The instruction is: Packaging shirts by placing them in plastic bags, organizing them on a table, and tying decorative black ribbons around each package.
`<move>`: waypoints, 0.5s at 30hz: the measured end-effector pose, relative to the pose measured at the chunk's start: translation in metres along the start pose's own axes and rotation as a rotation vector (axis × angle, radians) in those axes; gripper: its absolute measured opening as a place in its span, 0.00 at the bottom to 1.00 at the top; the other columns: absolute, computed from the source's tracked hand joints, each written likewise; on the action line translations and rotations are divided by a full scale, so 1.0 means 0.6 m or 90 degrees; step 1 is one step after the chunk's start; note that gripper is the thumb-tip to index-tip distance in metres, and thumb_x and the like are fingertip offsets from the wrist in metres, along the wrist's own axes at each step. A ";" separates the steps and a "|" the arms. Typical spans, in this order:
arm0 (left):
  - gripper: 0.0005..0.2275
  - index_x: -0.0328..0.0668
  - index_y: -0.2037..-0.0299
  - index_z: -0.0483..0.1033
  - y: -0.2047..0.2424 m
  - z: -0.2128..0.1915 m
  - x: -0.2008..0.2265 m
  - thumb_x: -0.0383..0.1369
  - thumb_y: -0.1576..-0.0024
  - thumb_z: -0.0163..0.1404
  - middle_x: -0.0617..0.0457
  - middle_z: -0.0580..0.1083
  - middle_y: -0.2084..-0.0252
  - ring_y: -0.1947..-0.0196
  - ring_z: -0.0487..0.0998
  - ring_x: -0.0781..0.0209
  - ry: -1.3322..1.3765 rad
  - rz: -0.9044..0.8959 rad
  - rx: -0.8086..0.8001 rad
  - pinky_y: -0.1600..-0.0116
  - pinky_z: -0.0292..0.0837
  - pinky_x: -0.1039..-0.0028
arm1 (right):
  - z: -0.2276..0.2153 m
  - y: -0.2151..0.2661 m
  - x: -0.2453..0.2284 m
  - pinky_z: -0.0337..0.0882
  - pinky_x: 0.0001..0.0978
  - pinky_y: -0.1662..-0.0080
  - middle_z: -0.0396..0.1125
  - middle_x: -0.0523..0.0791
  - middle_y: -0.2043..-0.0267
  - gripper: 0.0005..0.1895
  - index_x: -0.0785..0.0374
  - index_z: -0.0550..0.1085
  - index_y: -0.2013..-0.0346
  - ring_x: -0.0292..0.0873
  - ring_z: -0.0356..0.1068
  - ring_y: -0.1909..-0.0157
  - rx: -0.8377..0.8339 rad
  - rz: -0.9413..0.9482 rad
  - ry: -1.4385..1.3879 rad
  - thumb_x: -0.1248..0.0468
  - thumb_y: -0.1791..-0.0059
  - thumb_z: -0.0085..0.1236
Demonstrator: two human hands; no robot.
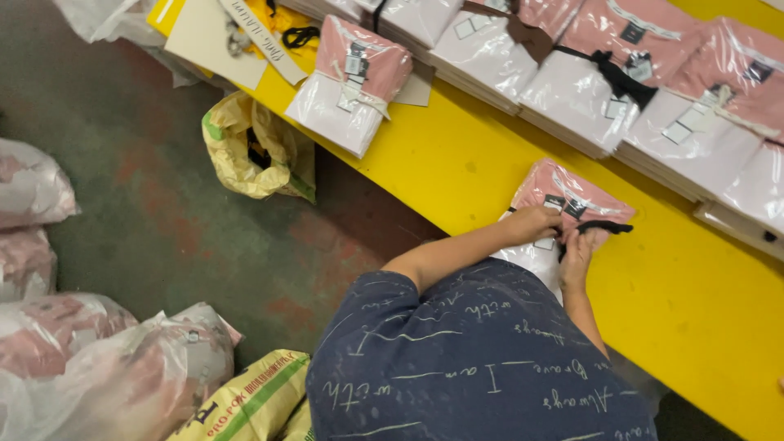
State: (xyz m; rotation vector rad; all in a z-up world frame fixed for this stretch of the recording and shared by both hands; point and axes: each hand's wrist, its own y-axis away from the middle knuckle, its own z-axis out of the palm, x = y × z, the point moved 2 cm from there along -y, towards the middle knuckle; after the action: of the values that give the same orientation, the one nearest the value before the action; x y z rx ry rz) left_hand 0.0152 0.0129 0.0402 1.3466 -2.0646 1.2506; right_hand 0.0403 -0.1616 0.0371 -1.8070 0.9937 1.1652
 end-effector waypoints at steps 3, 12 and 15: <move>0.08 0.41 0.58 0.76 -0.001 -0.013 -0.013 0.27 0.47 0.56 0.40 0.76 0.60 0.58 0.80 0.36 0.100 0.054 -0.109 0.50 0.78 0.56 | 0.001 0.004 0.064 0.54 0.44 0.36 0.51 0.44 0.58 0.21 0.61 0.61 0.67 0.45 0.53 0.49 0.004 0.019 0.007 0.54 0.34 0.41; 0.07 0.50 0.59 0.75 0.031 -0.075 -0.101 0.36 0.43 0.57 0.52 0.74 0.62 0.56 0.79 0.49 -0.044 0.018 -0.233 0.49 0.75 0.62 | -0.034 0.044 0.039 0.49 0.54 0.31 0.56 0.60 0.43 0.21 0.72 0.65 0.43 0.64 0.53 0.39 -0.058 0.034 0.116 0.54 0.38 0.46; 0.05 0.60 0.61 0.75 0.032 -0.090 -0.067 0.42 0.42 0.56 0.63 0.74 0.63 0.56 0.79 0.61 -0.054 -0.096 -0.192 0.49 0.75 0.69 | -0.031 0.063 0.084 0.50 0.52 0.34 0.55 0.54 0.46 0.18 0.65 0.70 0.58 0.58 0.51 0.42 -0.019 0.029 0.149 0.53 0.37 0.44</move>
State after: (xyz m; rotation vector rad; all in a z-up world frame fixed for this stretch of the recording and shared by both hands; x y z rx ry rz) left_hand 0.0095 0.0822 0.0315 1.4005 -2.0628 0.7955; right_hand 0.0275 -0.2039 -0.0115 -1.9866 1.1613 1.0156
